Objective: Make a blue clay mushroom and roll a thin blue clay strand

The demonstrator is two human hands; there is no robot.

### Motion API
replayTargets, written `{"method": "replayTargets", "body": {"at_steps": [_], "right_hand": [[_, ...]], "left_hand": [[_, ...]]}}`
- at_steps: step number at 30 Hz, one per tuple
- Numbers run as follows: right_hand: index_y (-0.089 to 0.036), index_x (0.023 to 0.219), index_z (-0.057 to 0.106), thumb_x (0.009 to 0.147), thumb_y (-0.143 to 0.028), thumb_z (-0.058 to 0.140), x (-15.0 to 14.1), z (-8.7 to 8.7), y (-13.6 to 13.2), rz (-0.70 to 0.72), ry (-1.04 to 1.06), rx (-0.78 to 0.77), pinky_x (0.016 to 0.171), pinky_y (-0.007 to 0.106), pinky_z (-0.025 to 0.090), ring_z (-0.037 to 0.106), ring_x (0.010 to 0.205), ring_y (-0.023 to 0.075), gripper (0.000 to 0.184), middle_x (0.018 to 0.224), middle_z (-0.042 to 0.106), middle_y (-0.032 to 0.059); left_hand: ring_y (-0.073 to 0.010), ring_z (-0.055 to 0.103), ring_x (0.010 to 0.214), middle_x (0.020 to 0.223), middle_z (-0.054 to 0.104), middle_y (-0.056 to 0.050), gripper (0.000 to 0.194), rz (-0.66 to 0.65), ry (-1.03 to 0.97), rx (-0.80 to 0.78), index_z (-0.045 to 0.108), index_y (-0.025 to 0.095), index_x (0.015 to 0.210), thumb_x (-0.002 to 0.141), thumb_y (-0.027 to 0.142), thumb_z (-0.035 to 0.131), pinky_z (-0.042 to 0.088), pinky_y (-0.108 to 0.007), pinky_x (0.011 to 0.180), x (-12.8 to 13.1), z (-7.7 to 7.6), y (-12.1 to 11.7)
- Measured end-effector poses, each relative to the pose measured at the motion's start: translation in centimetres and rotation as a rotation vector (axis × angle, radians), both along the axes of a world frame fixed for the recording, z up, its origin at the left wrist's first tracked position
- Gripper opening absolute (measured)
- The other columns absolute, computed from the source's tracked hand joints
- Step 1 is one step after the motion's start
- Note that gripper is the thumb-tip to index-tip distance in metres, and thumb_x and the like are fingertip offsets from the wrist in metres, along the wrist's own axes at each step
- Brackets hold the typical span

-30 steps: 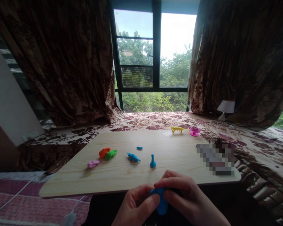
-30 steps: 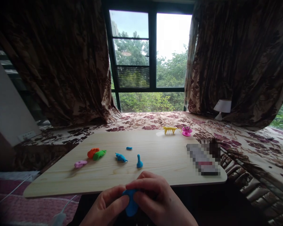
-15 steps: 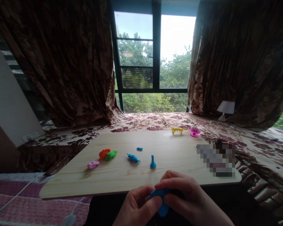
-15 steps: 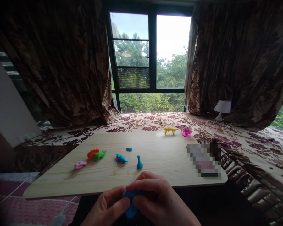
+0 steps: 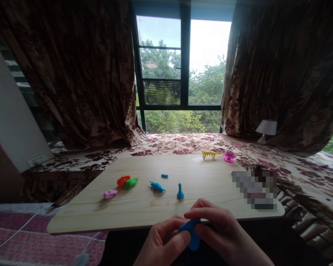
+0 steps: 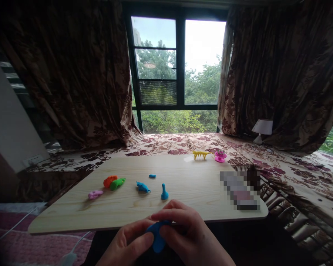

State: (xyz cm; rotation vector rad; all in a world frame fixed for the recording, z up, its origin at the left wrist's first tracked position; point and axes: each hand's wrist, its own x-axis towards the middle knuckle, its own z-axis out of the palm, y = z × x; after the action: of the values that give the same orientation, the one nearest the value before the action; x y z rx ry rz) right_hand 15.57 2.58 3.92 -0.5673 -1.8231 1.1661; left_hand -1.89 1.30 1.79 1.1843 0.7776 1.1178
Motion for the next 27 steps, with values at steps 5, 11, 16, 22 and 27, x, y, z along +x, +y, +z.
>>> {"method": "replayTargets", "body": {"at_steps": [5,11,16,22,27], "right_hand": [[-0.021,0.102,0.069,0.090,-0.025,0.051,-0.3,0.9,-0.1,-0.021,-0.077,0.054,0.065,0.026,0.047,0.055,0.077,0.0146,0.022,0.088,0.056,0.0055],[-0.028,0.122,0.055,0.090,-0.022,0.052,-0.1,-0.3,0.0,-0.080,-0.025,0.041,0.079,0.029,0.048,0.056,0.093,0.0176,0.033,0.100,0.056,0.0056],[-0.023,0.113,0.062,0.091,-0.020,0.048,-0.1,0.1,-0.1,-0.033,-0.062,0.054,0.070,0.028,0.047,0.056,0.081,0.0153,0.026,0.091,0.056,0.0052],[-0.022,0.108,0.066,0.091,-0.016,0.047,-0.3,0.9,-0.4,-0.056,-0.162,0.034,0.067,0.027,0.047,0.056,0.079,0.0150,0.026,0.090,0.057,0.0054],[-0.029,0.123,0.054,0.089,-0.018,0.052,0.2,-0.5,-0.4,-0.110,-0.065,0.041,0.074,0.026,0.050,0.057,0.091,0.0170,0.035,0.102,0.057,0.0052]], "left_hand": [[-0.0219,0.057,0.085,0.082,0.067,-0.006,0.017,0.047,-0.052,0.012,0.076,0.020,0.079,0.069,0.033,0.070,0.043,-0.032,0.078,0.3,0.1,0.0],[-0.0214,0.058,0.081,0.080,0.067,-0.006,0.020,0.044,-0.025,0.048,0.075,0.018,0.078,0.073,0.035,0.066,0.043,-0.034,0.079,-0.1,0.3,0.0],[-0.0228,0.061,0.080,0.080,0.072,-0.008,0.026,0.027,-0.010,-0.015,0.074,0.018,0.087,0.072,0.037,0.067,0.044,-0.036,0.078,-0.3,-0.1,-0.1],[-0.0237,0.063,0.085,0.082,0.073,-0.007,0.018,0.111,-0.056,-0.071,0.075,0.020,0.082,0.069,0.033,0.071,0.045,-0.035,0.081,-0.1,-0.6,-0.1],[-0.0207,0.061,0.083,0.084,0.072,-0.007,0.020,0.061,-0.033,0.032,0.075,0.019,0.084,0.074,0.033,0.066,0.044,-0.032,0.078,-0.1,-0.1,0.0]]}}
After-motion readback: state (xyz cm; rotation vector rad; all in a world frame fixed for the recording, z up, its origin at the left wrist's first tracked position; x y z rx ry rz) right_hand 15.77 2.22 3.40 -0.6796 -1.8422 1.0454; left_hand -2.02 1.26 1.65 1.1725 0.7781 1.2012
